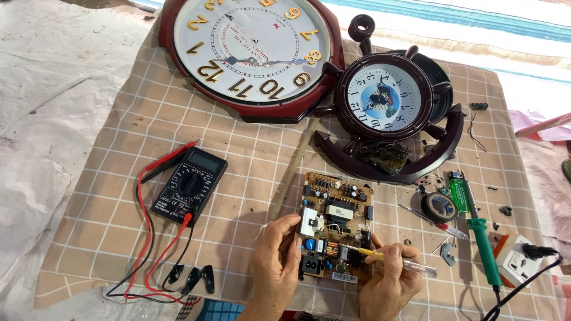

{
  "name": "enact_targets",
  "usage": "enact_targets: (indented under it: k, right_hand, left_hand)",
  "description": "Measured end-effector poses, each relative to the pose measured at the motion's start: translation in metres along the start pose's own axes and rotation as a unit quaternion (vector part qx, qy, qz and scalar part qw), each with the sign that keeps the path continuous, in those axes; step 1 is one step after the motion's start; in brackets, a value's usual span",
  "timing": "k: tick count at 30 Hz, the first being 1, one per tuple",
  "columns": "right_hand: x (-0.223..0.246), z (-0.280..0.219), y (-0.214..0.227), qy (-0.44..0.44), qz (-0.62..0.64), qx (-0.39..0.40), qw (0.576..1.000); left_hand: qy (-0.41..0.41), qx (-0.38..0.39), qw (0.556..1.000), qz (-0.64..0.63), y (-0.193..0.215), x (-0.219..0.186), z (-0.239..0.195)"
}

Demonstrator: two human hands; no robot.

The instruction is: The person is repairing a circuit board on a table. They use a soldering iron and solder to work on the board, then use a multimeter to test the connections.

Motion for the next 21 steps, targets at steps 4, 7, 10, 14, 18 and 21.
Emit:
enact_targets:
  k: [4,7,10,14,18,21]
  right_hand:
    - [-0.005,0.000,0.004,0.002,0.022,0.006,1.000]
    - [-0.006,0.001,0.004,0.000,0.018,0.001,1.000]
    - [-0.003,0.001,0.000,0.001,0.010,0.011,1.000]
    - [0.004,0.001,-0.005,0.012,0.019,0.017,1.000]
    - [0.005,0.001,-0.007,0.004,0.008,0.018,1.000]
    - [-0.001,0.001,-0.002,-0.016,0.007,0.008,1.000]
  left_hand:
    - [-0.005,0.003,1.000,0.010,0.000,-0.002,0.001]
    - [-0.011,-0.005,1.000,0.015,0.001,-0.004,0.001]
    - [-0.009,-0.007,1.000,0.012,0.002,-0.004,0.001]
    - [0.001,0.004,1.000,0.009,0.000,-0.001,0.000]
    - [-0.016,-0.001,1.000,0.009,-0.001,0.001,-0.001]
    - [0.000,0.003,1.000,0.004,0.000,-0.002,0.001]
Point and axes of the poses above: each hand's wrist, its own z-axis towards the middle knuckle, its own y-axis out of the back of the hand, x = y × z, the point moved 10 cm from there along z, towards the middle knuckle, and after that the axes turned 1 degree about -x, right-handed, at the moved point
